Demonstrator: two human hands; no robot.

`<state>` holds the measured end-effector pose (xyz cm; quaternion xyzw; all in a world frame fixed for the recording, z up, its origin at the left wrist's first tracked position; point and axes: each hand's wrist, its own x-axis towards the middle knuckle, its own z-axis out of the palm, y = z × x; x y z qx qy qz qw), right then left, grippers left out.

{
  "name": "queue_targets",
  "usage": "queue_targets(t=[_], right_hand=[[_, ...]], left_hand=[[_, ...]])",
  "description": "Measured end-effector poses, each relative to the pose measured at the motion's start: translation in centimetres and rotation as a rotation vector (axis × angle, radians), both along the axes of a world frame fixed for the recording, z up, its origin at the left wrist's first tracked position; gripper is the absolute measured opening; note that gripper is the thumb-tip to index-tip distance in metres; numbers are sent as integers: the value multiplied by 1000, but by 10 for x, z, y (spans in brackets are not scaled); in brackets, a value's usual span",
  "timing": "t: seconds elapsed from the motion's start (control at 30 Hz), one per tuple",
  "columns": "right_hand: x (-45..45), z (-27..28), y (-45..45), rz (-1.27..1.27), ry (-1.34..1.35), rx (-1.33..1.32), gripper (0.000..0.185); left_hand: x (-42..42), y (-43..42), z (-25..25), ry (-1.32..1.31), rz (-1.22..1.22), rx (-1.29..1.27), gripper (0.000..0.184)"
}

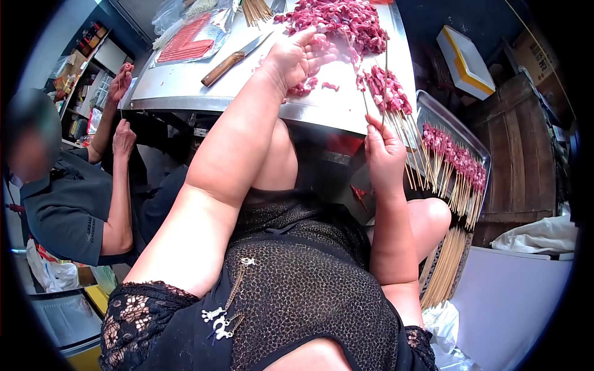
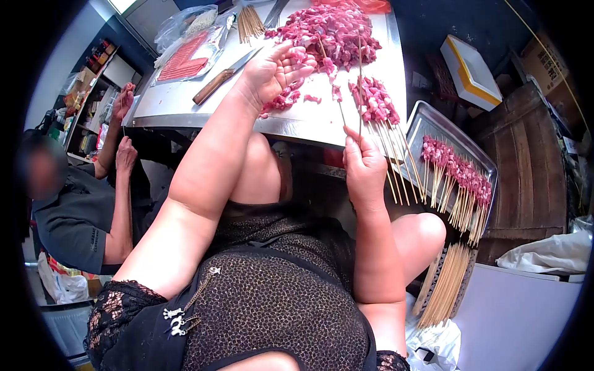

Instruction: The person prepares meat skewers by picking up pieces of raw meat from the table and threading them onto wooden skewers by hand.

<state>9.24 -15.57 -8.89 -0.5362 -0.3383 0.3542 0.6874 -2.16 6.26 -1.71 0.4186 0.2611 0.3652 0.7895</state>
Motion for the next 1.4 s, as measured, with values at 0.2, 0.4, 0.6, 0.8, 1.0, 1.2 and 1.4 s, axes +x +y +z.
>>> queue_targets(t=[0.2, 0.4, 0.6, 0.8, 1.0, 1.2, 1.4], right_hand=[[-2, 4, -1, -6, 14, -27, 24], [-3, 6, -3, 7, 41, -23, 25], [-2, 4, -3, 15, 67, -9, 24], [0, 4, -4, 21, 83, 22, 25], [1, 2, -4, -15, 7, -5, 24], [2, 3, -5, 2, 35, -4, 24], [1, 6, -6, -6, 24, -17, 24]], left_hand=[[1, -3, -4, 60, 2, 247, 19], [3, 5, -12, 159, 70, 381, 18], [0, 5, -12, 366, 77, 495, 19], [0, -9, -1, 491, 100, 474, 47], [0, -4, -3, 634, 150, 621, 58], [1, -14, 5, 992, 23, 801, 37], [0, -13, -9, 743, -10, 862, 19]])
